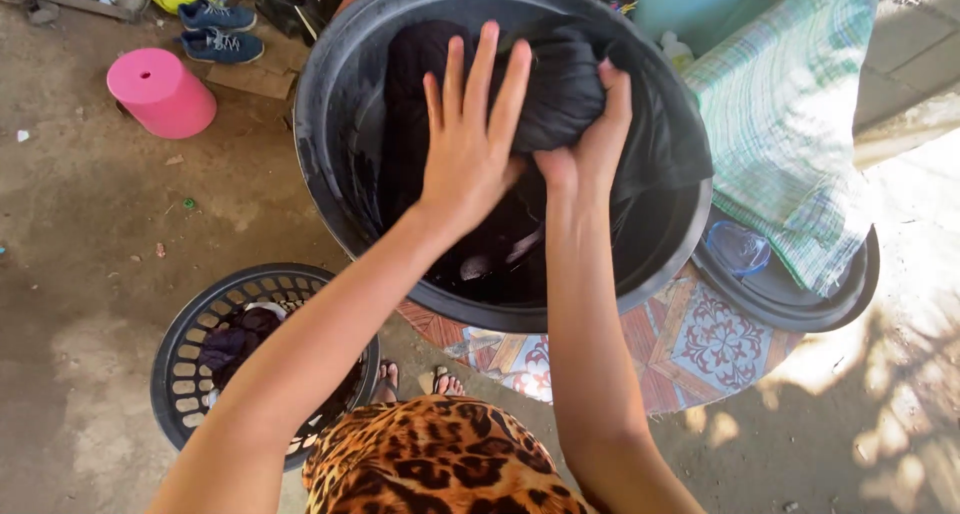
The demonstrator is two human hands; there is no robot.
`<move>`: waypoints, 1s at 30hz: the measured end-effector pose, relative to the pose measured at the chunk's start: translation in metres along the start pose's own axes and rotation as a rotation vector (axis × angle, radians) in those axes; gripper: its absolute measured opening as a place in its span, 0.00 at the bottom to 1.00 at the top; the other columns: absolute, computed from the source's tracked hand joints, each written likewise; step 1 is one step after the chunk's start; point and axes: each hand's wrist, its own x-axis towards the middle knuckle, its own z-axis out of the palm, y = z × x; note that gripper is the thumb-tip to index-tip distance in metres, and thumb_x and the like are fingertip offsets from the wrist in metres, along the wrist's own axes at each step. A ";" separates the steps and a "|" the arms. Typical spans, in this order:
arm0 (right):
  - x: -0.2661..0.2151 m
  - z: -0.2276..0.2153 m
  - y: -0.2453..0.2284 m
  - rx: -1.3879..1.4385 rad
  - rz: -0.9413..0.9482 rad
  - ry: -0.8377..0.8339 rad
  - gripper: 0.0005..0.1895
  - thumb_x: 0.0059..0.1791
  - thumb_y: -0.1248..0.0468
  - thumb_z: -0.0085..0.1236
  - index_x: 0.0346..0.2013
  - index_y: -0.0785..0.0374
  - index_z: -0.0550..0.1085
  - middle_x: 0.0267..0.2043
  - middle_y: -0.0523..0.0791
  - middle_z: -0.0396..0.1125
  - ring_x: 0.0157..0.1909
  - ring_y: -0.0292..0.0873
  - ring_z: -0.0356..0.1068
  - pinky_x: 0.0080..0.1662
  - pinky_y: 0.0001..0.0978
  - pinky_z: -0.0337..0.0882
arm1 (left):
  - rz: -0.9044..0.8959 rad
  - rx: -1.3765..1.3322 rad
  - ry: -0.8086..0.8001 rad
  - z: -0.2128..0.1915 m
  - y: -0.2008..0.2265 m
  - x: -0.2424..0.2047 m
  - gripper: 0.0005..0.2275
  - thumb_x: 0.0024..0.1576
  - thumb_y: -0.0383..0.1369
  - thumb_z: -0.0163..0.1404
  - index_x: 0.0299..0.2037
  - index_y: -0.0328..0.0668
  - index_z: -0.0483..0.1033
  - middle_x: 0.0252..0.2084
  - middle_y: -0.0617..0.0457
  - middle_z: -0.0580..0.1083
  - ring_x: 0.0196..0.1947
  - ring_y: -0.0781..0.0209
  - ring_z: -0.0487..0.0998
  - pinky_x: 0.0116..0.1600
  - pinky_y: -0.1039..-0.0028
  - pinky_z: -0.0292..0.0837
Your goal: The recorder is hand-washing a black garment in a large black basin filled with soapy water.
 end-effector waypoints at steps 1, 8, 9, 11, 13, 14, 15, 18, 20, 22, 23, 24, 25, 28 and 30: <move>-0.014 0.018 0.003 -0.024 0.038 0.047 0.19 0.48 0.56 0.54 0.45 0.67 0.77 0.47 0.51 0.76 0.49 0.51 0.76 0.59 0.46 0.74 | 0.000 0.023 0.061 0.007 -0.010 0.008 0.50 0.44 0.35 0.69 0.76 0.44 0.47 0.76 0.37 0.51 0.75 0.31 0.52 0.73 0.44 0.49; 0.002 -0.031 -0.013 -0.352 0.025 -0.077 0.15 0.55 0.59 0.58 0.50 0.68 0.75 0.52 0.49 0.72 0.55 0.48 0.72 0.65 0.45 0.70 | -0.196 -0.395 -0.212 0.025 -0.037 0.027 0.21 0.52 0.35 0.65 0.51 0.32 0.75 0.40 0.35 0.79 0.44 0.37 0.82 0.50 0.60 0.79; -0.001 -0.030 -0.012 -0.356 0.016 -0.075 0.15 0.55 0.59 0.58 0.50 0.68 0.75 0.52 0.49 0.72 0.55 0.48 0.72 0.65 0.45 0.70 | -0.188 -0.401 -0.212 0.022 -0.038 0.030 0.21 0.52 0.35 0.65 0.51 0.32 0.75 0.40 0.35 0.79 0.44 0.37 0.82 0.50 0.60 0.79; -0.008 -0.028 -0.009 -0.361 0.005 -0.040 0.19 0.53 0.60 0.58 0.55 0.69 0.72 0.56 0.52 0.70 0.58 0.50 0.72 0.68 0.47 0.68 | -0.041 -0.493 -0.234 0.015 -0.040 0.030 0.19 0.38 0.34 0.66 0.34 0.27 0.76 0.29 0.36 0.77 0.32 0.37 0.81 0.42 0.59 0.78; -0.018 -0.016 -0.011 -0.314 0.145 -0.071 0.25 0.52 0.58 0.57 0.57 0.73 0.70 0.57 0.57 0.70 0.58 0.54 0.71 0.67 0.48 0.68 | -0.175 -0.619 -0.399 0.006 -0.031 0.028 0.18 0.36 0.33 0.65 0.33 0.29 0.77 0.28 0.40 0.78 0.31 0.43 0.82 0.41 0.62 0.78; -0.024 -0.009 -0.011 -0.262 0.285 -0.105 0.30 0.50 0.56 0.55 0.58 0.77 0.68 0.58 0.63 0.69 0.59 0.58 0.71 0.67 0.48 0.67 | -0.311 -0.738 -0.567 0.001 -0.027 0.026 0.16 0.35 0.32 0.63 0.32 0.31 0.78 0.27 0.43 0.79 0.29 0.49 0.83 0.40 0.66 0.79; -0.027 -0.010 -0.007 -0.261 0.280 -0.102 0.30 0.50 0.56 0.55 0.58 0.77 0.68 0.58 0.63 0.69 0.59 0.58 0.71 0.67 0.48 0.67 | -0.307 -0.739 -0.571 0.011 -0.029 0.021 0.16 0.35 0.32 0.63 0.32 0.31 0.78 0.27 0.43 0.79 0.29 0.49 0.83 0.40 0.66 0.79; -0.031 -0.006 -0.004 -0.052 0.340 -0.127 0.37 0.47 0.56 0.54 0.60 0.85 0.63 0.61 0.67 0.66 0.61 0.64 0.70 0.68 0.50 0.66 | -0.428 -1.176 -0.655 0.039 -0.031 0.008 0.14 0.37 0.28 0.60 0.33 0.30 0.76 0.30 0.47 0.76 0.31 0.54 0.78 0.36 0.67 0.75; -0.030 0.003 -0.001 -0.126 0.260 -0.090 0.36 0.42 0.57 0.54 0.58 0.80 0.62 0.58 0.64 0.69 0.60 0.64 0.72 0.65 0.48 0.70 | -0.696 -1.772 -0.871 0.052 -0.034 0.000 0.11 0.43 0.27 0.57 0.36 0.33 0.76 0.31 0.49 0.77 0.32 0.57 0.79 0.40 0.70 0.77; -0.011 -0.042 -0.004 -0.114 0.287 -0.116 0.32 0.46 0.58 0.55 0.57 0.79 0.64 0.53 0.61 0.70 0.56 0.61 0.72 0.61 0.48 0.72 | -0.682 -1.895 -0.941 0.068 -0.046 -0.008 0.11 0.45 0.27 0.58 0.38 0.32 0.76 0.33 0.48 0.76 0.33 0.57 0.79 0.41 0.70 0.76; -0.004 -0.066 -0.006 -0.102 0.318 -0.135 0.27 0.49 0.59 0.56 0.55 0.79 0.67 0.49 0.57 0.71 0.51 0.58 0.73 0.56 0.48 0.74 | -0.675 -2.022 -1.012 0.076 -0.050 -0.015 0.12 0.48 0.27 0.60 0.40 0.30 0.76 0.34 0.46 0.76 0.34 0.56 0.79 0.43 0.70 0.76; -0.002 -0.061 -0.004 -0.106 0.314 -0.133 0.27 0.49 0.59 0.56 0.55 0.79 0.67 0.49 0.57 0.71 0.51 0.58 0.73 0.56 0.48 0.74 | -0.670 -2.026 -1.016 0.067 -0.047 -0.009 0.12 0.48 0.27 0.60 0.40 0.30 0.76 0.34 0.46 0.76 0.34 0.56 0.79 0.43 0.70 0.76; 0.000 -0.055 -0.003 -0.227 0.262 -0.018 0.22 0.49 0.59 0.56 0.48 0.76 0.69 0.42 0.56 0.71 0.46 0.57 0.73 0.51 0.48 0.75 | -0.753 -1.965 -1.022 0.059 -0.044 -0.004 0.13 0.49 0.30 0.61 0.42 0.32 0.76 0.35 0.48 0.77 0.34 0.59 0.79 0.41 0.70 0.76; 0.011 -0.041 0.002 -0.377 0.166 0.155 0.14 0.48 0.60 0.57 0.37 0.70 0.72 0.33 0.53 0.71 0.37 0.54 0.73 0.44 0.46 0.76 | -0.849 -1.613 -0.910 0.028 -0.025 -0.001 0.18 0.50 0.35 0.61 0.47 0.34 0.76 0.39 0.48 0.77 0.37 0.56 0.79 0.41 0.62 0.76; 0.024 -0.043 0.004 -0.413 0.124 0.217 0.11 0.48 0.60 0.58 0.35 0.66 0.73 0.31 0.51 0.71 0.34 0.51 0.73 0.42 0.44 0.77 | -0.852 -1.333 -0.794 0.015 -0.005 -0.012 0.21 0.50 0.38 0.61 0.51 0.33 0.76 0.42 0.45 0.76 0.39 0.52 0.79 0.41 0.53 0.76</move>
